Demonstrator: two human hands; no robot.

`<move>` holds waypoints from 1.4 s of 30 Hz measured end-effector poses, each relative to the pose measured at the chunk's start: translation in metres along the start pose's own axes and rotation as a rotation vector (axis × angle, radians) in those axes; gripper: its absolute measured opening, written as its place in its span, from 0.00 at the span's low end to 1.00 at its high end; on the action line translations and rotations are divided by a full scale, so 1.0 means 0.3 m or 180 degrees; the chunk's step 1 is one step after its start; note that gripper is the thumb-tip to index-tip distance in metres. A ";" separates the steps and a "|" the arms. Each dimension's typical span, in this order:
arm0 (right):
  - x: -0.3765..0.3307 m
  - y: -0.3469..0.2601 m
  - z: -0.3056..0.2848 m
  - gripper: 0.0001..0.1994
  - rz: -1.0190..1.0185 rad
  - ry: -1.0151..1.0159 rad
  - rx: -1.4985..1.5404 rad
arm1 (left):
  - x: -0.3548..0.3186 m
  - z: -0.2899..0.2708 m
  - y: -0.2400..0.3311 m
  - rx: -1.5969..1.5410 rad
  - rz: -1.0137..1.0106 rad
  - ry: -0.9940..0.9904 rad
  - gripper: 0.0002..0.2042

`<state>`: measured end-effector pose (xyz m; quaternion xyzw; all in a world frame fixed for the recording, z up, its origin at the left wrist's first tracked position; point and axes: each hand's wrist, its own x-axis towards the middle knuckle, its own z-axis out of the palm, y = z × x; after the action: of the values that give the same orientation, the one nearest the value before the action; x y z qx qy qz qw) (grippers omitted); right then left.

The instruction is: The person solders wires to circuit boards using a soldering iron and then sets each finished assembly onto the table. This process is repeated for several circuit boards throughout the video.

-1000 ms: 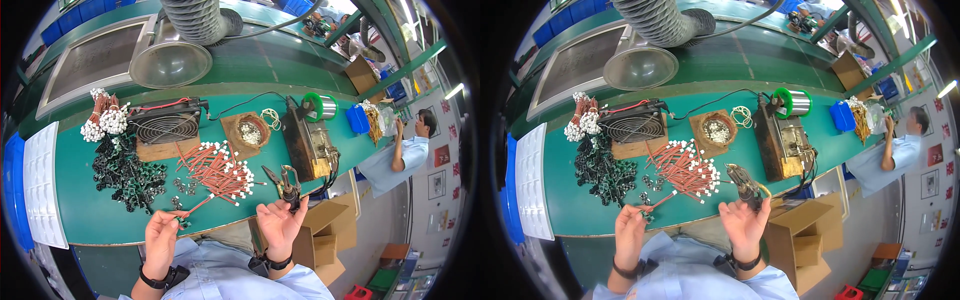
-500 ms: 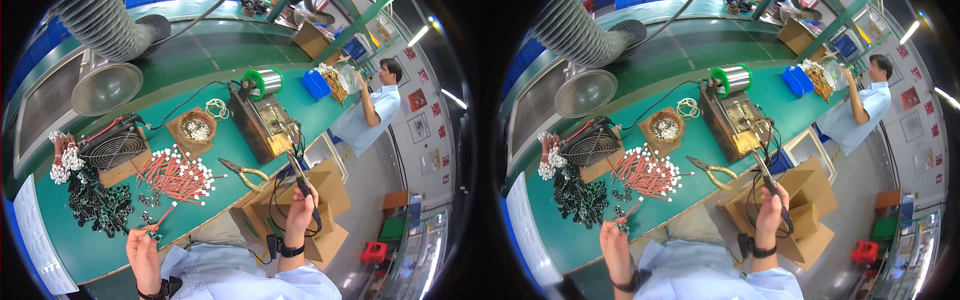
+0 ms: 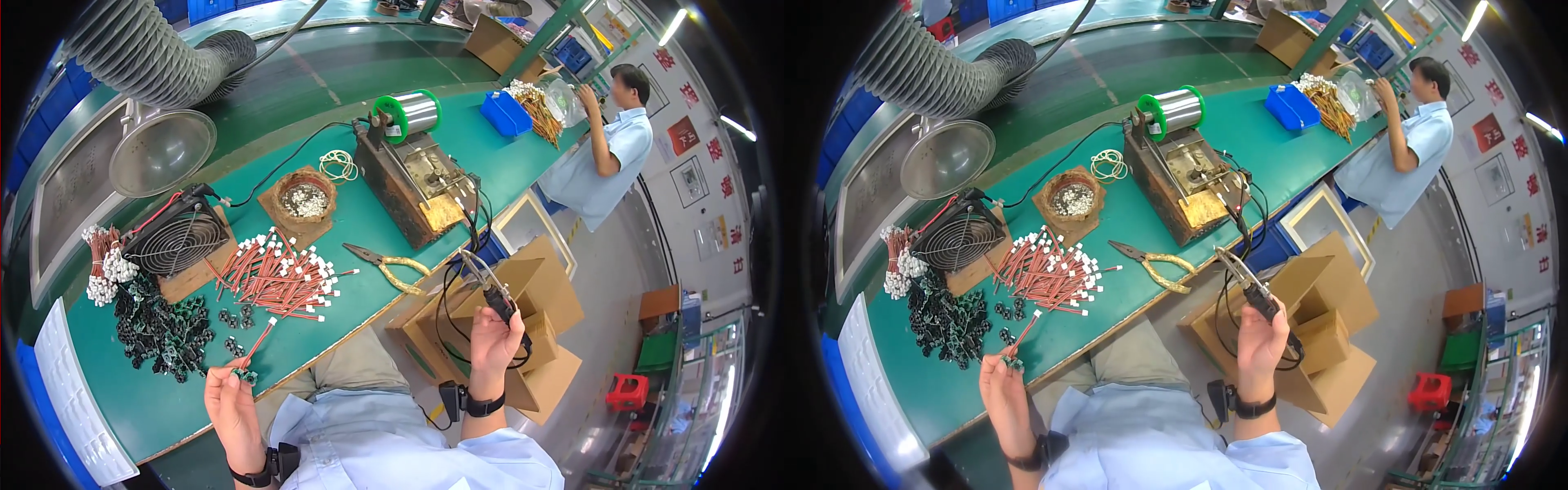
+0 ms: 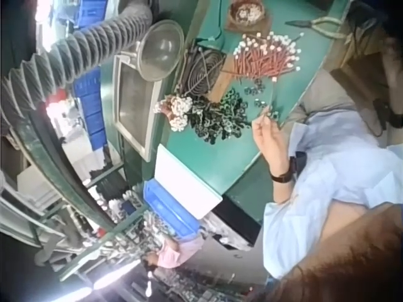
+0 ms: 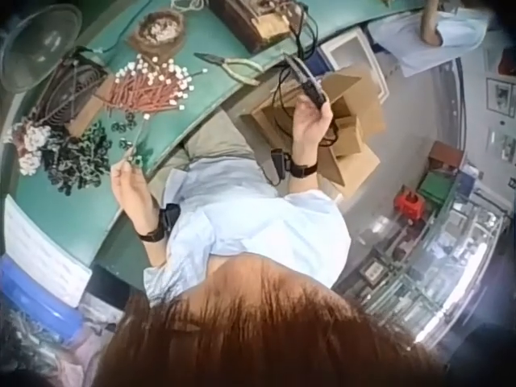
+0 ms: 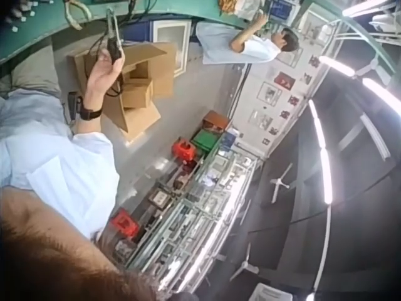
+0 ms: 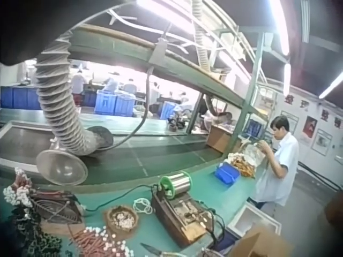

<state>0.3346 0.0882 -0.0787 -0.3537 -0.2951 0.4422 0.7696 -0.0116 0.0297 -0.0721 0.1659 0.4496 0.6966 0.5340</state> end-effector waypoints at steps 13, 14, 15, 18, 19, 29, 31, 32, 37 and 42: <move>-0.156 0.069 0.358 0.18 0.0489 -0.2371 -0.0688 | -0.015 0.068 0.030 0.0138 -0.0058 -0.0025 0.01; -0.154 0.072 0.372 0.20 0.0083 -0.3030 -0.1338 | -0.018 0.068 0.031 0.0086 -0.0097 -0.0013 0.01; -0.156 0.076 0.382 0.20 0.0155 -0.3065 -0.1282 | -0.020 0.066 0.035 0.0030 -0.0154 -0.0033 0.01; -0.160 0.089 0.393 0.21 -0.1141 -0.3975 -0.2000 | -0.023 0.062 0.040 0.0172 -0.0042 0.0030 0.01; -0.162 0.095 0.393 0.21 -0.1102 -0.3984 -0.1995 | -0.022 0.061 0.040 0.0217 0.0002 0.0002 0.02; -0.178 0.116 0.388 0.20 -0.0848 -0.3833 -0.1929 | -0.012 0.059 0.054 0.0451 0.0068 -0.0138 0.03; -0.177 0.118 0.385 0.20 -0.0838 -0.3841 -0.1931 | -0.013 0.057 0.052 0.0438 0.0099 -0.0166 0.03; -0.177 0.118 0.383 0.20 -0.0818 -0.3838 -0.1934 | -0.014 0.058 0.051 0.0438 0.0092 -0.0155 0.03; -0.167 0.100 0.389 0.23 -0.0655 -0.3946 -0.1967 | -0.016 0.059 0.051 0.0374 0.0093 -0.0189 0.03; -0.174 0.115 0.384 0.20 -0.0798 -0.3874 -0.1999 | -0.014 0.060 0.050 0.0371 0.0114 -0.0205 0.03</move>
<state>0.2075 0.0868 -0.0475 -0.2120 -0.8266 0.3634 0.3738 -0.0061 0.0336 -0.0491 0.2271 0.4689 0.6729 0.5251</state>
